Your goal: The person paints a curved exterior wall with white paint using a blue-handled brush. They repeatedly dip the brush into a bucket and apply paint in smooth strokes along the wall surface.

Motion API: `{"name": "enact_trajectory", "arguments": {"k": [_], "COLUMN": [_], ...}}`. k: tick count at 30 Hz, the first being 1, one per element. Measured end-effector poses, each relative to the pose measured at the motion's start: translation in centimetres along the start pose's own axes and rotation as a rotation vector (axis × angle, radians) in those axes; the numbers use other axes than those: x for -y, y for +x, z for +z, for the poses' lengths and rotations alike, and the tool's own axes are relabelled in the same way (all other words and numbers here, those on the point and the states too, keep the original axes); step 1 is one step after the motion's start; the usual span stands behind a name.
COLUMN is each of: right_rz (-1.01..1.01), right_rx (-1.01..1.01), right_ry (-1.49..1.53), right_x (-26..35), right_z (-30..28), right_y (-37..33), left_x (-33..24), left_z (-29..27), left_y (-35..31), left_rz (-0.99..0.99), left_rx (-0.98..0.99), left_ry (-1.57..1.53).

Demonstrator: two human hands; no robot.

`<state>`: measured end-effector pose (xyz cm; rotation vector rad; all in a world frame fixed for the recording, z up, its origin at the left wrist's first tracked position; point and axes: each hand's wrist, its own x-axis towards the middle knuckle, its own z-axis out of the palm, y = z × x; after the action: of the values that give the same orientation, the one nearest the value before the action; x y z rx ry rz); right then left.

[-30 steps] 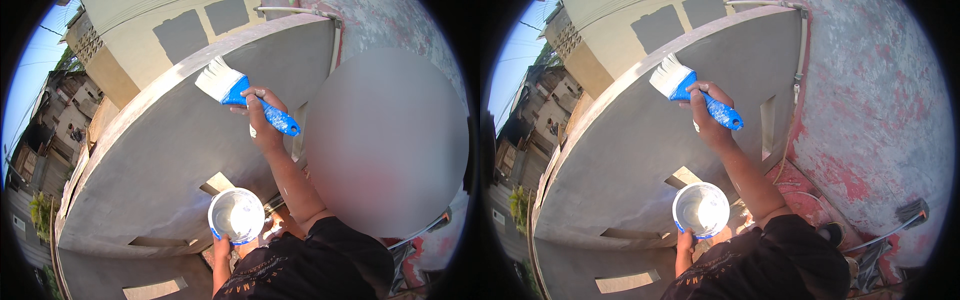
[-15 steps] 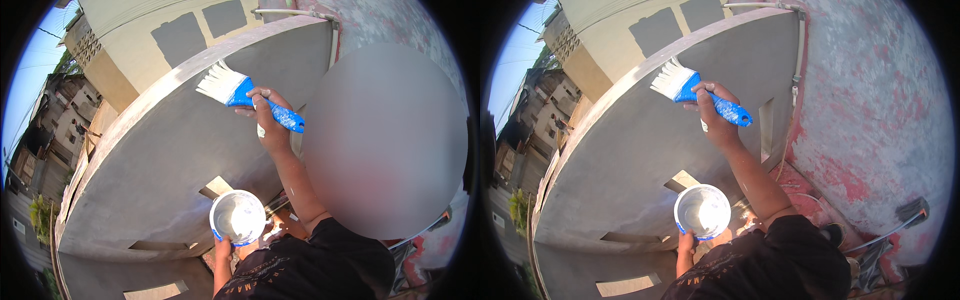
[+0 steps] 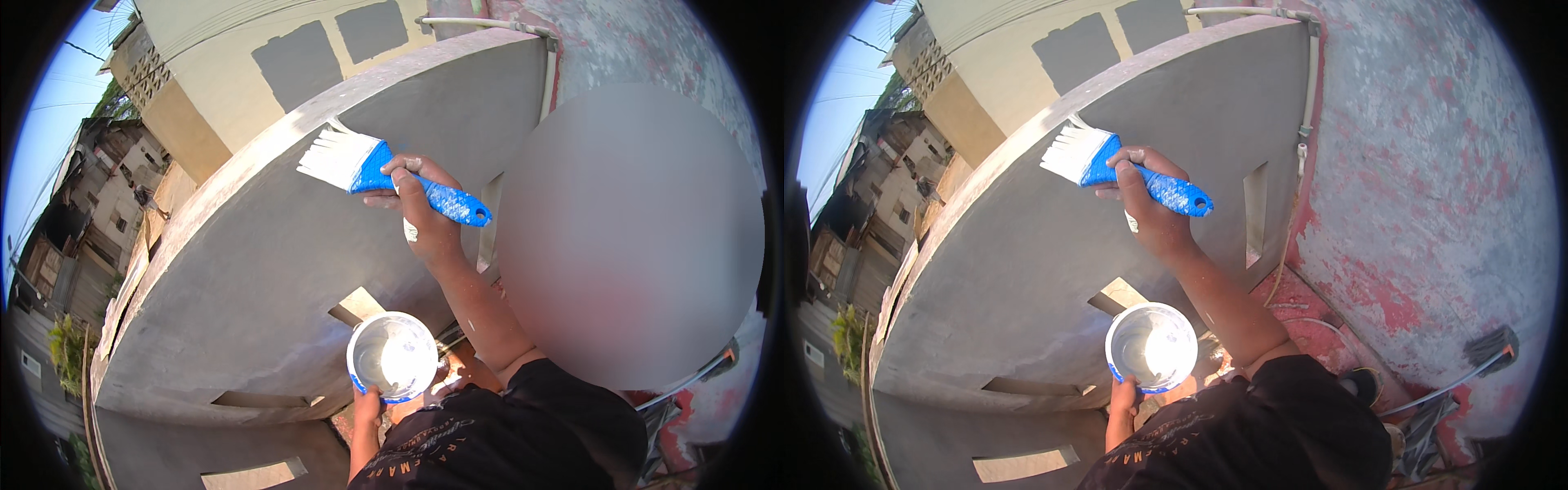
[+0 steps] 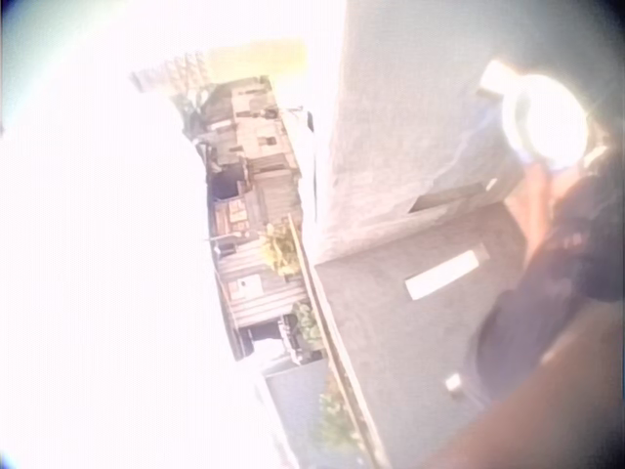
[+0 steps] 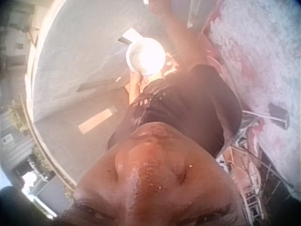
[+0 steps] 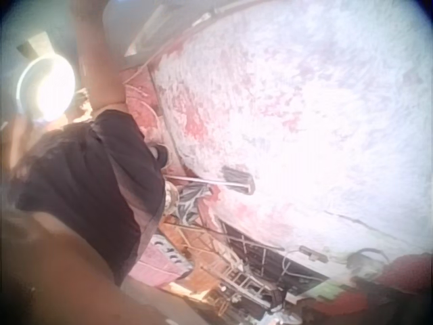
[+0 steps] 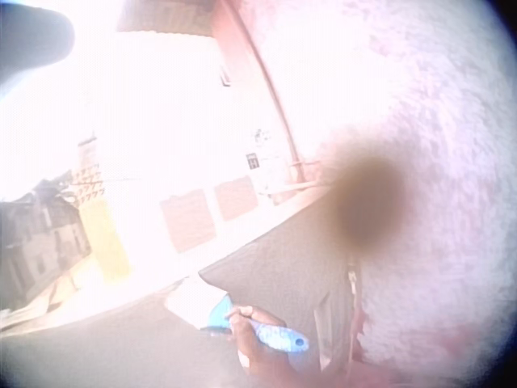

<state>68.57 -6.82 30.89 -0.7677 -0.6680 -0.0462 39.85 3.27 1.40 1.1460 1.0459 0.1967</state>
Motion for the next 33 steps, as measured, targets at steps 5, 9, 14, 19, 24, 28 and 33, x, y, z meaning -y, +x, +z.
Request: {"name": "enact_trajectory", "arguments": {"k": [5,9,14,19,24,28,33], "right_rz": [-0.034,-0.034,0.097,-0.14,0.043,0.194,-0.046], "right_rx": [-0.025,-0.265,-0.466,-0.217,-0.233,-0.381,-0.237], "right_ry": [-0.046,-0.092,-0.114,0.049,-0.046,-0.086,-0.066], "right_x": [0.2,0.2,0.2,0.3,-2.9,-2.8,-1.9], "right_z": [-2.0,-7.5,-7.9,-3.6,-1.9,-1.4,2.2], "right_y": [1.3,2.3,0.2,1.9,-3.6,-6.7,-3.7], "left_x": [0.8,1.9,2.8,3.0,3.4,2.8,0.7], "left_z": [-0.3,-1.0,-1.6,-2.5,-3.0,-3.6,-4.3], "left_y": [0.3,0.6,1.0,1.6,1.8,1.4,0.2], "left_rz": [0.039,0.049,0.1,0.131,0.107,0.06,0.071], "left_rx": [-0.02,-0.06,-0.064,-0.085,-0.055,-0.039,-0.009], "left_ry": [-0.091,-0.145,-0.127,-0.046,-0.105,-0.024,0.091]}}
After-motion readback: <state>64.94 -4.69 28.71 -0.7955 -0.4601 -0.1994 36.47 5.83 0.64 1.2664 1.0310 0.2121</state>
